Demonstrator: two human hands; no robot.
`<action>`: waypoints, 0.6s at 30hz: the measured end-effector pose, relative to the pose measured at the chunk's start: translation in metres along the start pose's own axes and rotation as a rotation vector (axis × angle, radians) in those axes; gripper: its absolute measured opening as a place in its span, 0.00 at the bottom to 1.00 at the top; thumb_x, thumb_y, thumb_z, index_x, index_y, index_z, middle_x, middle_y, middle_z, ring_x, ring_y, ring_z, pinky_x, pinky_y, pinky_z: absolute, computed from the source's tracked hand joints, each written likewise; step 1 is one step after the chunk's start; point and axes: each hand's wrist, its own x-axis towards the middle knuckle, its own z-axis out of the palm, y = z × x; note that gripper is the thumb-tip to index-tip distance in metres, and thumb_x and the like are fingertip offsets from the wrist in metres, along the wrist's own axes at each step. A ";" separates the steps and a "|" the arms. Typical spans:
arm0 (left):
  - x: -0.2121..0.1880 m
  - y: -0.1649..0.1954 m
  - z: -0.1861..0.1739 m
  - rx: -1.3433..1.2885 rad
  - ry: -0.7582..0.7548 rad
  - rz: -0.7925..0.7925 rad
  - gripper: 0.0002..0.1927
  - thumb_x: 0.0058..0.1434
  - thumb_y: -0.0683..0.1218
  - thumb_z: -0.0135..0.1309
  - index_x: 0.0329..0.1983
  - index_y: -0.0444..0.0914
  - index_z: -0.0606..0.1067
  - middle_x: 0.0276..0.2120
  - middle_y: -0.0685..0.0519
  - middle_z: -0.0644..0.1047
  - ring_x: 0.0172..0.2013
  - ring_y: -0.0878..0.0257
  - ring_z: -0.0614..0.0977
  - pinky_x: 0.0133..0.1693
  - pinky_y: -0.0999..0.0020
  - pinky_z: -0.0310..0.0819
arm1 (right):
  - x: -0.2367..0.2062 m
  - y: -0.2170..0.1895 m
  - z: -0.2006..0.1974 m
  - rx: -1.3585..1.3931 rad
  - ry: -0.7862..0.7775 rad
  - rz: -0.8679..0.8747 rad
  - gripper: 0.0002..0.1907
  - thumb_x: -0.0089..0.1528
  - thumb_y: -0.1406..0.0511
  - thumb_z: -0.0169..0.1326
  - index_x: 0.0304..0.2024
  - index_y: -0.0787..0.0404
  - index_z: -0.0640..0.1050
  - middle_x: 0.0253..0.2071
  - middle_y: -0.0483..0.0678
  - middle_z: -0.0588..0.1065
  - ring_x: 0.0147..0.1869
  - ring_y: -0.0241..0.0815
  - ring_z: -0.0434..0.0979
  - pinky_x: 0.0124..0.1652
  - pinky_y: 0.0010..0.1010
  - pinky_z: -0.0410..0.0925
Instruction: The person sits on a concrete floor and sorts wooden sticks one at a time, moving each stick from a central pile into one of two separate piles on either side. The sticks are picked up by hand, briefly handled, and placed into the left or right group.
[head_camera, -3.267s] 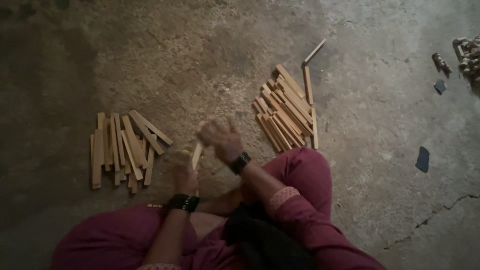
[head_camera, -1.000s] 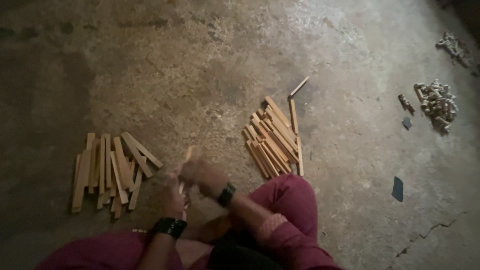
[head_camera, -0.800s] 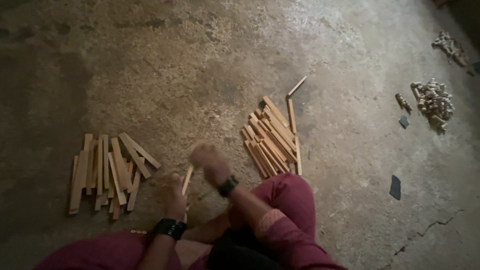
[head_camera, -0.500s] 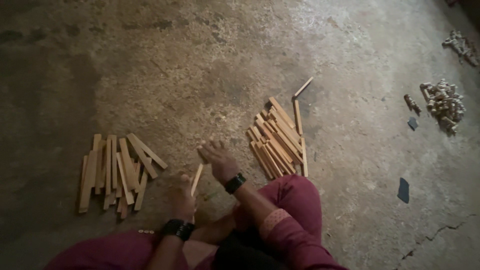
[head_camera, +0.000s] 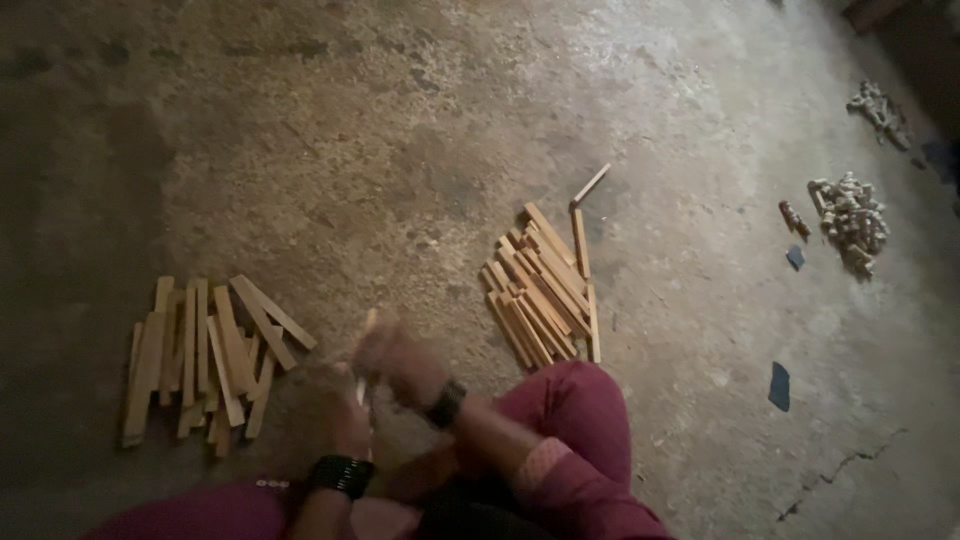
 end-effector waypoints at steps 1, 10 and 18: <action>-0.004 0.005 -0.001 -0.038 0.001 0.013 0.38 0.74 0.70 0.37 0.59 0.33 0.76 0.28 0.50 0.67 0.23 0.61 0.63 0.23 0.62 0.55 | -0.001 -0.002 -0.001 -0.065 0.095 -0.123 0.27 0.62 0.71 0.46 0.63 0.47 0.75 0.63 0.48 0.74 0.67 0.52 0.71 0.61 0.51 0.63; -0.010 0.022 0.007 0.451 -0.002 0.072 0.39 0.70 0.70 0.34 0.54 0.30 0.72 0.24 0.44 0.72 0.25 0.55 0.71 0.28 0.56 0.64 | 0.005 0.001 -0.022 -0.047 0.628 -0.135 0.24 0.60 0.74 0.47 0.56 0.53 0.79 0.63 0.48 0.77 0.71 0.53 0.71 0.68 0.47 0.62; -0.025 0.033 0.007 0.372 0.009 0.375 0.41 0.74 0.70 0.36 0.51 0.26 0.76 0.29 0.45 0.73 0.30 0.55 0.74 0.33 0.58 0.66 | 0.005 -0.008 -0.032 0.146 0.512 0.072 0.12 0.67 0.72 0.50 0.48 0.54 0.81 0.47 0.48 0.78 0.56 0.47 0.78 0.55 0.35 0.73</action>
